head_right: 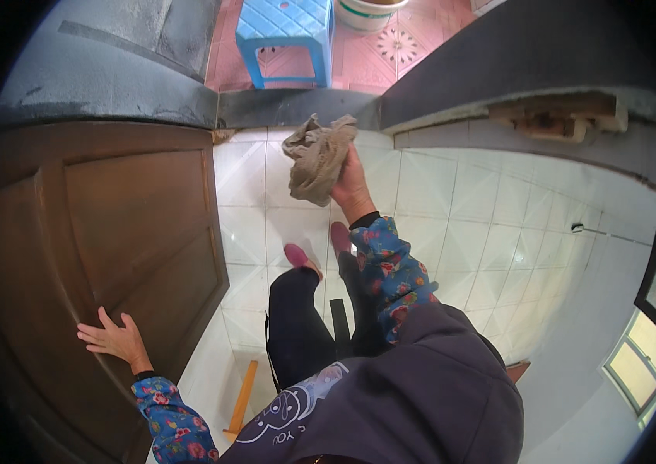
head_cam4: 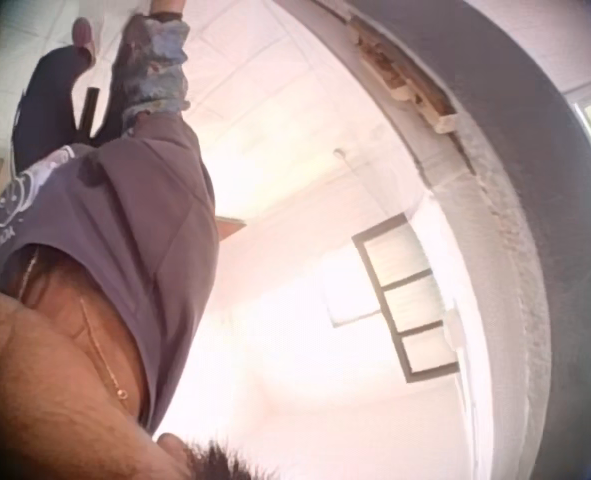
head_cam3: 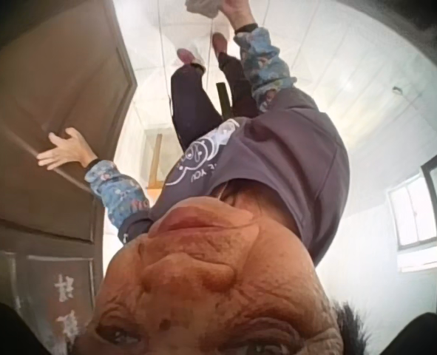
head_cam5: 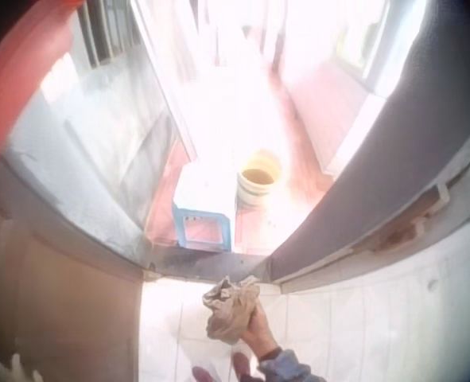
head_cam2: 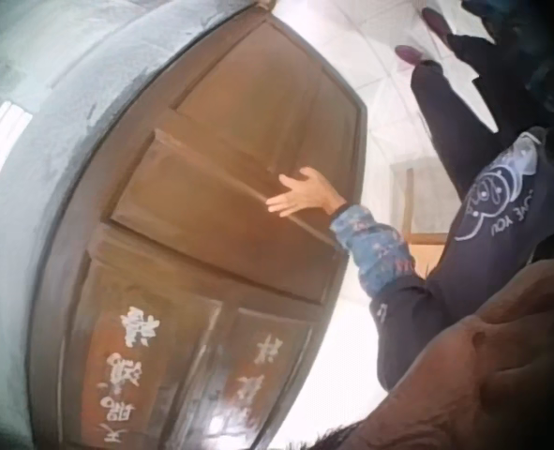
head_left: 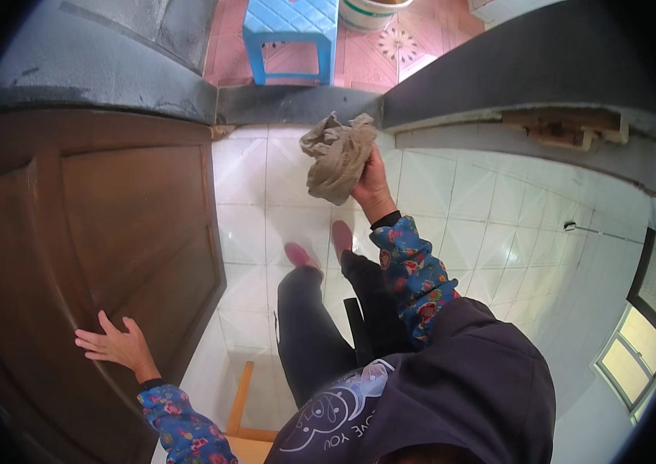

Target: The person wipes a brown wooden door using a cloth. They then move to a bucket to rinse and wring the cloth by hand. Finally, the person continues wiping the upper part of the door frame and the door itself.

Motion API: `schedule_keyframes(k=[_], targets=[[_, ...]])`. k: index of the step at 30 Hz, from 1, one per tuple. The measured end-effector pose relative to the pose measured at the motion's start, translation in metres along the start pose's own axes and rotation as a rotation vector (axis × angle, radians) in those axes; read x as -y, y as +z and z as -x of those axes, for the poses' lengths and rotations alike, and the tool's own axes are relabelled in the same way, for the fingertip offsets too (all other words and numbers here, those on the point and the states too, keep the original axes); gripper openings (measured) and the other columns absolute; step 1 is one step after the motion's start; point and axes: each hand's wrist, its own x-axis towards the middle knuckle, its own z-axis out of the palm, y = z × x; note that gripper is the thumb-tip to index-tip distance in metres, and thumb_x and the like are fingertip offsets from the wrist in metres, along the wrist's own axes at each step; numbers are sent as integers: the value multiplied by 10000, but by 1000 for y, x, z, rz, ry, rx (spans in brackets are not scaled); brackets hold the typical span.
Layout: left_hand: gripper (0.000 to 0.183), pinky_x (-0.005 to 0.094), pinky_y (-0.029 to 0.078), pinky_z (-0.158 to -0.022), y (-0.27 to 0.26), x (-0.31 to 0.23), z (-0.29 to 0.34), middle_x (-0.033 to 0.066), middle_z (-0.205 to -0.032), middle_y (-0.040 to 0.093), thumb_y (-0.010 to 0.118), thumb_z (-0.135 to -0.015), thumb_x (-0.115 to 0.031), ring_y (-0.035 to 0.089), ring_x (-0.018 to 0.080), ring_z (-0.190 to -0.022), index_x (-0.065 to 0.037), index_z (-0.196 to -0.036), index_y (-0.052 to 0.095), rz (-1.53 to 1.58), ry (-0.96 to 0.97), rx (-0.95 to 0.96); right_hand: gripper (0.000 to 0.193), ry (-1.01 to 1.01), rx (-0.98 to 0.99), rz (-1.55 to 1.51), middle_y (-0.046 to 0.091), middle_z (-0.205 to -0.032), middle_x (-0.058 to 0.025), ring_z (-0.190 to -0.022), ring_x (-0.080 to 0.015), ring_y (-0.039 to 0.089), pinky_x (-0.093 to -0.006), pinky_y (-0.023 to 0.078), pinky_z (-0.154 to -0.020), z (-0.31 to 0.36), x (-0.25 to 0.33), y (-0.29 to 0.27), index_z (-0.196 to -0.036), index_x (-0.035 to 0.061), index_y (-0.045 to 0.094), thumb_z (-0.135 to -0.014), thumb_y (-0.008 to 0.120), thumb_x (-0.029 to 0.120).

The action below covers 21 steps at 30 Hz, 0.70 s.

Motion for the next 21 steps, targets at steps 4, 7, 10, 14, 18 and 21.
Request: schedule_keyframes(k=[4, 7, 10, 14, 18, 21], targets=[[513, 632, 158, -1062, 2, 0, -4, 287, -1497, 111, 660, -775, -295, 97, 475, -1382, -177, -1253, 519, -7, -51, 29, 487, -142, -38, 24, 534, -1276, -154, -1171, -322, 511, -462, 395, -1032, -35, 54, 27, -1289, 32, 463, -974, 365, 391], [522, 627, 183, -1052, -5, -4, -12, 294, -1492, 134, 670, -762, -303, 134, 473, -1374, -167, -1245, 526, -37, -114, 89, 476, -261, -141, 74, 531, -1279, -155, -1175, -318, 507, -460, 394, -1034, -66, 83, 63, -1290, 33, 464, -980, 351, 377], [603, 572, 258, -1023, -21, -37, -35, 298, -1456, 229, 647, -779, -304, 261, 477, -1311, -76, -1305, 463, 154, -136, -101, 470, -352, -229, 110, 514, -1304, -144, -1195, -306, 494, -454, 393, -1038, -106, 107, 72, -1302, 44, 460, -987, 342, 372], [666, 511, 289, -1029, 15, -173, -36, 233, -1409, 325, 664, -764, -150, 352, 382, -1273, 22, -1335, 367, 619, -87, 326, 447, -373, -250, 95, 545, -1269, -100, -1158, -290, 524, -453, 416, -1011, -188, 131, 56, -1276, 88, 496, -980, 399, 408], [609, 374, 337, -1013, 58, -342, -140, 109, -1296, 420, 545, -934, -365, 436, 227, -1168, -8, -1364, 302, 1707, -681, 1428, 465, -288, -426, 90, 557, -1239, -97, -1127, -285, 541, -463, 434, -986, -273, 144, 43, -1260, 91, 504, -946, 484, 433], [698, 420, 358, -990, 58, -439, -243, 118, -1328, 418, 479, -937, -488, 457, 269, -1168, -70, -1435, 224, 1897, -599, 1540, 471, -304, -645, 222, 567, -1214, -94, -1075, -268, 560, -444, 444, -965, -316, 148, 63, -1267, 101, 503, -937, 501, 438]])
